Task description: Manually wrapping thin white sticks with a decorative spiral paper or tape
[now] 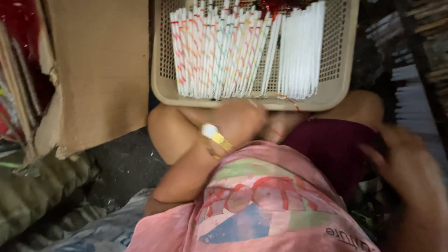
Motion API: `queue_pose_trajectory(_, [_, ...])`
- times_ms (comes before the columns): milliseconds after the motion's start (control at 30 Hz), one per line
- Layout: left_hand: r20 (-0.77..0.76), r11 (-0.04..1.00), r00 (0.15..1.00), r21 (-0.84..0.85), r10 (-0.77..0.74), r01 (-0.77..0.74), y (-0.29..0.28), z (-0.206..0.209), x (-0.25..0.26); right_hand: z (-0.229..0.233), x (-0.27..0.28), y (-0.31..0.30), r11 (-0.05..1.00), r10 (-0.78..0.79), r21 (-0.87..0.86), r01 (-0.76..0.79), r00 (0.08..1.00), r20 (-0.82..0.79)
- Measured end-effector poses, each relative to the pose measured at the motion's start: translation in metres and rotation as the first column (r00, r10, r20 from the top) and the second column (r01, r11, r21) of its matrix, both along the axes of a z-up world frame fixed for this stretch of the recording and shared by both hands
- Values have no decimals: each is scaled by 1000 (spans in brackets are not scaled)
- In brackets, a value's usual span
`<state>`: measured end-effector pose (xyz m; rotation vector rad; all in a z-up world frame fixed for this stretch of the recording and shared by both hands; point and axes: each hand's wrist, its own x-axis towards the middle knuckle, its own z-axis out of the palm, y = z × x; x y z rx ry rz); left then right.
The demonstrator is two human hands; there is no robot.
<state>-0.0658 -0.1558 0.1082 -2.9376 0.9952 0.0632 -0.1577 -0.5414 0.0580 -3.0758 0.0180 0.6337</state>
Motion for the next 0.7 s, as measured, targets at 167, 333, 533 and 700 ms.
queue_pose_trajectory(167, [-326,880,933,-474,-150,-25,-58,-1,-14,20,54,122,283,4,952,-119,992,123])
queue_pose_trajectory(333, [-245,725,962,-683,-119,-84,-33,-5,5,28,67,171,222,-114,975,32,993,-6])
queue_pose_trajectory(533, [-551,655,825,-671,-127,-347,-16,-33,30,-10,66,151,355,-346,919,171,937,-40])
queue_pose_trajectory(700, [-751,598,660,-532,-7,-599,-10,-69,92,-44,64,101,555,-444,764,330,894,-64])
